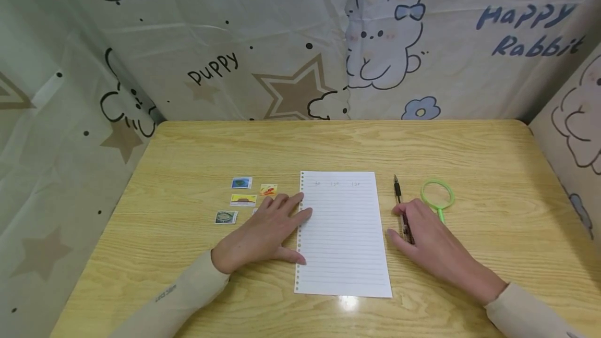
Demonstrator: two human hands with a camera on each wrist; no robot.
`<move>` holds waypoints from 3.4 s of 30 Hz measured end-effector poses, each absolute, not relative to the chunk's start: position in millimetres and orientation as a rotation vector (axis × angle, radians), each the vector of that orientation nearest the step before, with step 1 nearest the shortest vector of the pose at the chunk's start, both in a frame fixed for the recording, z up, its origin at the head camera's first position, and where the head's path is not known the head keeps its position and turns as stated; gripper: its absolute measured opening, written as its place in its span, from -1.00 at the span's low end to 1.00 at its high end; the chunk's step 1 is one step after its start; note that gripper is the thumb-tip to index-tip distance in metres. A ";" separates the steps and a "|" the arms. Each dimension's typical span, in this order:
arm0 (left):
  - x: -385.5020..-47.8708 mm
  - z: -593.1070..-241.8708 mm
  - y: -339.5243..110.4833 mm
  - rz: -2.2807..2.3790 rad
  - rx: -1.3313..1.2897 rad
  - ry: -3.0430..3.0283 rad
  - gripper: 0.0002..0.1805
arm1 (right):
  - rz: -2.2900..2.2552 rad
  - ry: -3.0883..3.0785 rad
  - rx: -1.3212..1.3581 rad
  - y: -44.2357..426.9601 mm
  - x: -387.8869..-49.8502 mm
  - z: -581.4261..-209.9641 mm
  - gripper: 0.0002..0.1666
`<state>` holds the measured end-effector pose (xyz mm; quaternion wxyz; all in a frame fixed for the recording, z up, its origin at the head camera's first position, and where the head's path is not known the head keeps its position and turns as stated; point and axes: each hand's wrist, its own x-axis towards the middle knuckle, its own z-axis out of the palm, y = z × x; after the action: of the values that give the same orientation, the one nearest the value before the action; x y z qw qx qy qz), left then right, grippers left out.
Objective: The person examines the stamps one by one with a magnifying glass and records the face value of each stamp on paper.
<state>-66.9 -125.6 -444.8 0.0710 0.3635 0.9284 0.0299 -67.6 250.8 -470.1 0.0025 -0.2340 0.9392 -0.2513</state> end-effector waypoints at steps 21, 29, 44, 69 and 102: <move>-82.4 -439.7 -151.8 0.336 1.037 2.810 -0.22 | -0.662 3.054 -0.986 246.9 -77.3 -483.6 -0.82; -100.0 -441.0 -182.1 0.524 0.806 2.916 -0.63 | -0.668 3.045 -0.946 246.6 -73.8 -483.0 -0.83; -121.5 -442.3 -188.3 0.536 0.640 2.900 -0.78 | -0.757 2.968 -0.656 253.6 -68.3 -470.9 -0.63; -124.5 -441.8 -180.5 0.511 0.595 2.944 -0.87 | -0.730 2.905 -0.180 304.7 -74.2 -456.9 -0.65; -128.3 -441.5 -176.6 0.521 0.587 2.942 -0.90 | -1.280 2.748 -0.586 235.7 -92.5 -426.6 -0.74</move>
<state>-128.3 -176.6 -441.5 0.0482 0.1926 0.9651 0.1710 -92.5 235.7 -426.6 0.0268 -0.1898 0.8896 -0.4145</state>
